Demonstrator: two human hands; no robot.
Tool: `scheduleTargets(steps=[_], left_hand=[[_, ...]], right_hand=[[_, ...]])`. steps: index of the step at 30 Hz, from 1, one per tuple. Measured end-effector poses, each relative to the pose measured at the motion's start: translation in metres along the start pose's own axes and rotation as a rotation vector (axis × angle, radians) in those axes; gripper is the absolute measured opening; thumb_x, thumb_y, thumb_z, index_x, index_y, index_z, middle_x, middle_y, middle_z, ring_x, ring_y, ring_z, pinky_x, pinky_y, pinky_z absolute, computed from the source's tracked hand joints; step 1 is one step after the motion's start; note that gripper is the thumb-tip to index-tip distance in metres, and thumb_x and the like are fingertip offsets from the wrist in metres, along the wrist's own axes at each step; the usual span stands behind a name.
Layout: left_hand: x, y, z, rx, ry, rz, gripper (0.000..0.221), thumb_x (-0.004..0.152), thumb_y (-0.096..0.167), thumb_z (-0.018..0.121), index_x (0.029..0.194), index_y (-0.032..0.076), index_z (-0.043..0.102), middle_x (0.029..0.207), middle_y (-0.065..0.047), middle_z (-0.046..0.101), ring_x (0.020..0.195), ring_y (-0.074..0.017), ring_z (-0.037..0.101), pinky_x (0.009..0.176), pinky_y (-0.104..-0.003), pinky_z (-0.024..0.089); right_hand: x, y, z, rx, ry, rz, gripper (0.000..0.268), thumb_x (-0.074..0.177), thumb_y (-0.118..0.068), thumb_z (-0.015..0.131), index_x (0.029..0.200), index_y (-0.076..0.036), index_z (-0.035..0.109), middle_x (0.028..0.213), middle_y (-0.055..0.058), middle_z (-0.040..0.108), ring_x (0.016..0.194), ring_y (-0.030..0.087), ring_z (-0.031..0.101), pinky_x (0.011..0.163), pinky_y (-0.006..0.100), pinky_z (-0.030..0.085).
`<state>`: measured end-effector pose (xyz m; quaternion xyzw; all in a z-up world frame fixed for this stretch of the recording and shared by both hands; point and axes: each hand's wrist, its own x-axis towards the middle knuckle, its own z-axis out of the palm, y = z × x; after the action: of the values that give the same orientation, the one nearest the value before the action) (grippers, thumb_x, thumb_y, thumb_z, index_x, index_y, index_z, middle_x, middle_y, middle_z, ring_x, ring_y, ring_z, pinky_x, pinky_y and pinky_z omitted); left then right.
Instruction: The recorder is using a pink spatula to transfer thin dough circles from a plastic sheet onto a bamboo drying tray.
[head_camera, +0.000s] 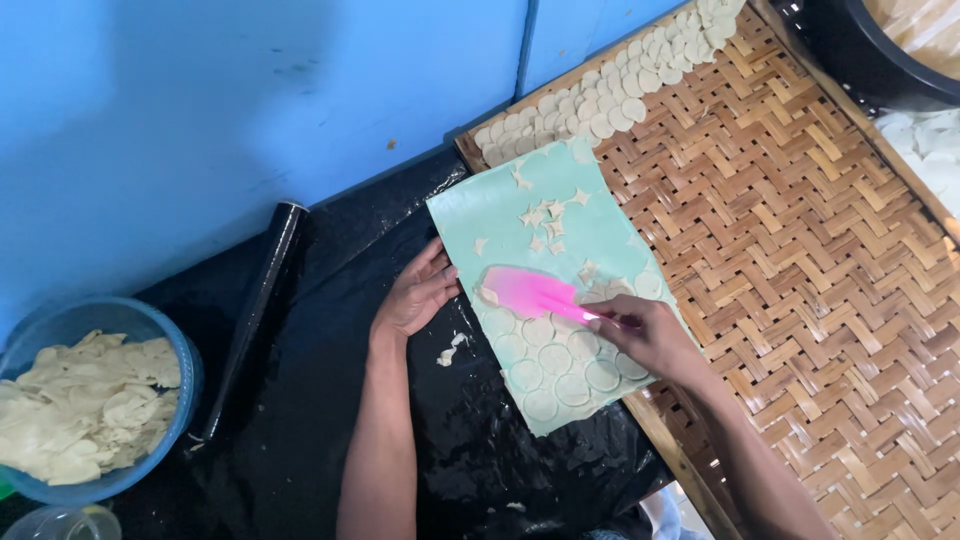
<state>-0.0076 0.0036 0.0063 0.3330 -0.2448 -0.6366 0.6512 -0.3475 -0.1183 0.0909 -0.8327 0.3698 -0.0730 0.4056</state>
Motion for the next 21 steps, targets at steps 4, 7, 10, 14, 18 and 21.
scheduleTargets(steps=[4,7,10,14,18,21], left_hand=[[0.001,-0.001,-0.002,-0.002,0.009,0.000,0.079,0.092,0.012,0.072,0.160,0.006,0.033,0.149,-0.012,0.052,0.137,-0.0260,0.052,0.109,-0.043,0.047],[0.000,-0.001,-0.002,0.000,0.017,-0.003,0.079,0.092,0.013,0.072,0.160,0.005,0.033,0.149,-0.011,0.052,0.135,-0.0247,0.053,0.110,-0.043,0.047],[0.000,0.000,-0.001,-0.004,-0.019,0.010,0.079,0.091,0.012,0.073,0.160,0.004,0.033,0.148,-0.012,0.053,0.134,-0.0243,0.055,0.110,-0.043,0.048],[0.001,-0.005,-0.007,-0.023,0.004,-0.002,0.080,0.093,0.012,0.073,0.161,0.003,0.031,0.145,-0.013,0.054,0.129,-0.0254,0.057,0.106,-0.042,0.047],[0.002,-0.004,-0.007,-0.011,0.049,-0.008,0.085,0.091,0.012,0.072,0.162,0.004,0.027,0.144,-0.014,0.055,0.128,-0.0265,0.058,0.105,-0.044,0.048],[0.001,-0.001,-0.003,0.002,0.046,-0.005,0.086,0.091,0.012,0.071,0.163,0.002,0.025,0.143,-0.016,0.055,0.127,-0.0270,0.059,0.107,-0.045,0.047]], right_hand=[[-0.001,0.015,0.002,0.175,-0.038,0.010,0.030,0.092,-0.025,0.074,0.119,-0.011,0.078,0.086,0.003,0.077,0.069,0.007,0.063,0.061,0.026,0.052],[-0.001,0.032,0.003,0.255,-0.112,0.211,0.034,0.090,-0.024,0.074,0.122,-0.012,0.080,0.073,0.004,0.071,0.059,0.009,0.051,0.053,0.029,0.039],[-0.002,0.047,-0.004,0.431,-0.135,0.152,0.035,0.092,-0.023,0.074,0.124,-0.008,0.079,0.070,-0.001,0.063,0.059,0.006,0.047,0.052,0.025,0.036],[0.003,0.057,-0.030,0.517,0.013,0.155,0.036,0.093,-0.021,0.071,0.125,-0.007,0.076,0.075,-0.001,0.068,0.059,0.005,0.051,0.050,0.024,0.038],[0.020,0.067,-0.066,0.629,0.212,0.223,0.037,0.095,-0.021,0.069,0.130,-0.009,0.072,0.080,-0.003,0.068,0.061,0.004,0.053,0.051,0.022,0.039],[0.036,0.089,-0.091,0.574,0.344,0.239,0.035,0.097,-0.020,0.069,0.129,-0.007,0.072,0.083,-0.004,0.067,0.065,0.004,0.056,0.055,0.021,0.041]])
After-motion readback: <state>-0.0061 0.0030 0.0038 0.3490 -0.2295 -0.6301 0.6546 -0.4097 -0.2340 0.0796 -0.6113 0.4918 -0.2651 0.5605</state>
